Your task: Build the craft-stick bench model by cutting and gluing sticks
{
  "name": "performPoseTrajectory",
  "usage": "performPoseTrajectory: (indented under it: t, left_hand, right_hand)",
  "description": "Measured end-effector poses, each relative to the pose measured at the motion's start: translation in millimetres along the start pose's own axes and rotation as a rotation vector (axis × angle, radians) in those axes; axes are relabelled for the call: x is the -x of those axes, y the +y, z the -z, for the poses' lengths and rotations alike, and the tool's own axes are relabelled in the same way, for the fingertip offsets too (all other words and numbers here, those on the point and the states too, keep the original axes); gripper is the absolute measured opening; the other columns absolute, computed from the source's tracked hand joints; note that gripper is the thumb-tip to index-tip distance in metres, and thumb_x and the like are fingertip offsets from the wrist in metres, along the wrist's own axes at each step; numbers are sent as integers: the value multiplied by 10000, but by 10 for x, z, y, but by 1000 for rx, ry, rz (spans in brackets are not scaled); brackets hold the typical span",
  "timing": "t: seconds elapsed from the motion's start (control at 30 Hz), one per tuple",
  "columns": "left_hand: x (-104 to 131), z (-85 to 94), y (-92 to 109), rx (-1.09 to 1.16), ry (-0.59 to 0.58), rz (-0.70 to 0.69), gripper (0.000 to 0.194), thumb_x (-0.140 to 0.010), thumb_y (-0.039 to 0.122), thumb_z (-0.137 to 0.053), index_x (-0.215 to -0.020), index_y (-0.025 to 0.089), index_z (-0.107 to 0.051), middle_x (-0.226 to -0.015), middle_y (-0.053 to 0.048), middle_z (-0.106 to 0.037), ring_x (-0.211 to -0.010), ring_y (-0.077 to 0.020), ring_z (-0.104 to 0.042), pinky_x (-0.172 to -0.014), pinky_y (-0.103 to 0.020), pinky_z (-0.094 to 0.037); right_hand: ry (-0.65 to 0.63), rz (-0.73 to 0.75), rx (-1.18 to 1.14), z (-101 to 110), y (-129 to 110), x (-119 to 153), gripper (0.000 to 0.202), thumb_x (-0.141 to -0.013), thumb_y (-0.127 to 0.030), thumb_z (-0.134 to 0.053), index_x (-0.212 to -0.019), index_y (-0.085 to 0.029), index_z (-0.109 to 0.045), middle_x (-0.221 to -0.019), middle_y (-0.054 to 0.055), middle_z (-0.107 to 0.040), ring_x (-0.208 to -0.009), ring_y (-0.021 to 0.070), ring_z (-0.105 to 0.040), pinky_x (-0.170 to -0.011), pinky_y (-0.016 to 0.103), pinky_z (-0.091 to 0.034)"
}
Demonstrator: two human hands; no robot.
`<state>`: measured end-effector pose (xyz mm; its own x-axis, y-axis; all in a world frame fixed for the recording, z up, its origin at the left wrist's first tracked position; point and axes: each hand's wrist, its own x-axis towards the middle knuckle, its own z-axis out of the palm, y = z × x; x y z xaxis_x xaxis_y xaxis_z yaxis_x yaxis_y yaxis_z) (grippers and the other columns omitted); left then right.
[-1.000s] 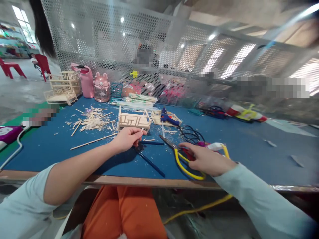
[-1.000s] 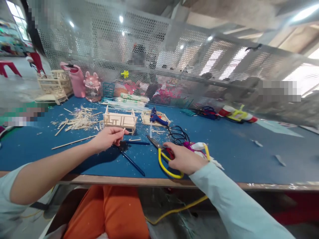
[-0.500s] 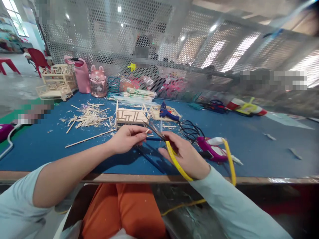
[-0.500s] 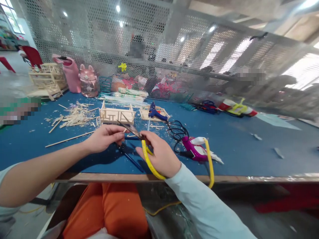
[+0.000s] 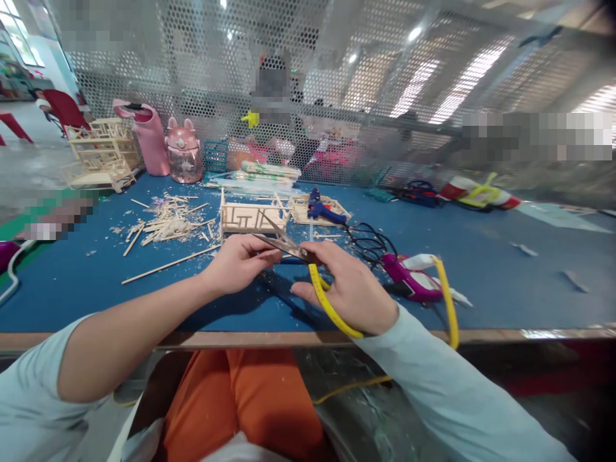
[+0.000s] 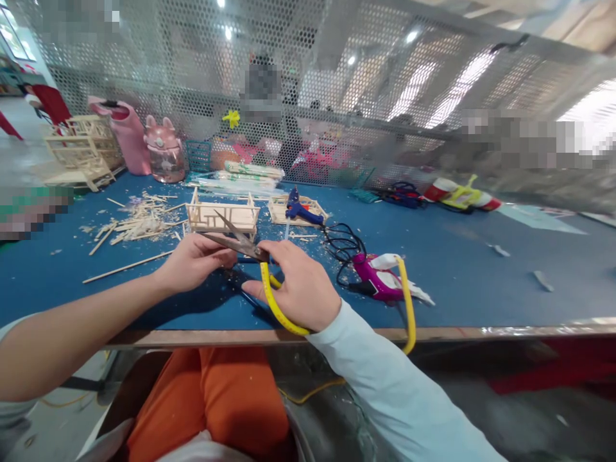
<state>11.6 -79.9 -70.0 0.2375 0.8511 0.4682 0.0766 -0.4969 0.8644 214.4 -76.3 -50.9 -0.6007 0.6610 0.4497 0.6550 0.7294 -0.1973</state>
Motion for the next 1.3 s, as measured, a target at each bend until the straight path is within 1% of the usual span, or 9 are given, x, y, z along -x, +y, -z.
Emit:
performPoseTrajectory:
  t: [0.07,0.27,0.43,0.57,0.83,0.97,1.07,1.2,1.3]
  left_hand:
    - [1,-3,3,3,25,-9,207,-757,233,-567,-585,133,-620,-594,-8,-559,-577,-99,-478,-570,-208,-410]
    - [2,-6,-19,64,61,-4,134,-730,247,-640,-769,139,-710,-642,-15,-617,-561,-100,-507,-559,-216,-421]
    - [2,29,0,-27,41,-50,117,-754,226,-632,-768,144,-716,-625,-11,-602,-579,-103,-518,-580,-220,-422]
    - [8,47,16,-86,13,-80,128,-773,205,-609,-694,142,-687,-592,-5,-574,-575,-99,-512,-577,-212,-415]
    - [34,37,1,-151,18,-128,156,-785,212,-583,-689,148,-689,-608,-18,-597,-578,-105,-523,-577,-214,-418]
    - [41,34,21,-162,17,-93,141,-748,148,-572,-696,153,-703,-635,-27,-627,-592,-114,-550,-582,-216,-431]
    - [43,31,31,-174,6,-88,148,-731,126,-574,-676,160,-706,-615,-20,-627,-586,-116,-551,-577,-218,-430]
    - [37,6,37,-165,20,-52,164,-737,206,-628,-590,160,-685,-635,-39,-656,-626,-134,-579,-599,-233,-447]
    - [25,-29,50,39,50,82,189,-706,320,-694,-651,140,-675,-665,-36,-668,-587,-117,-579,-580,-231,-468]
  right_hand:
    - [11,9,14,-1,0,-9,548,-768,-540,-583,-1163,-166,-525,-1027,129,-627,-928,264,-609,-799,402,-503]
    - [23,58,27,14,1,-26,588,-753,-544,-598,-1192,-161,-514,-1082,147,-610,-1016,296,-576,-873,455,-477]
    - [33,74,9,8,15,-25,609,-769,-590,-555,-1188,-149,-526,-1088,156,-608,-1024,291,-577,-876,441,-479]
    - [38,84,24,-11,19,-21,611,-786,-615,-513,-1174,-144,-542,-1043,152,-622,-979,277,-597,-835,415,-497]
    - [32,105,46,-1,3,-29,527,-845,-548,-472,-1135,-120,-572,-968,143,-659,-882,247,-631,-777,365,-510]
    - [-39,73,83,31,14,-20,545,-840,-571,-459,-1135,-131,-586,-943,145,-669,-872,256,-639,-768,370,-509]
    - [-39,59,75,21,37,3,524,-838,-564,-470,-1125,-145,-599,-969,148,-681,-891,258,-648,-775,361,-506]
    - [-20,45,-30,-11,35,27,402,-853,-488,-495,-1061,-168,-621,-955,115,-699,-857,223,-662,-738,298,-496]
    - [-5,-44,-154,-26,-22,18,352,-834,-462,-529,-1001,-166,-618,-806,67,-686,-690,179,-635,-630,264,-473]
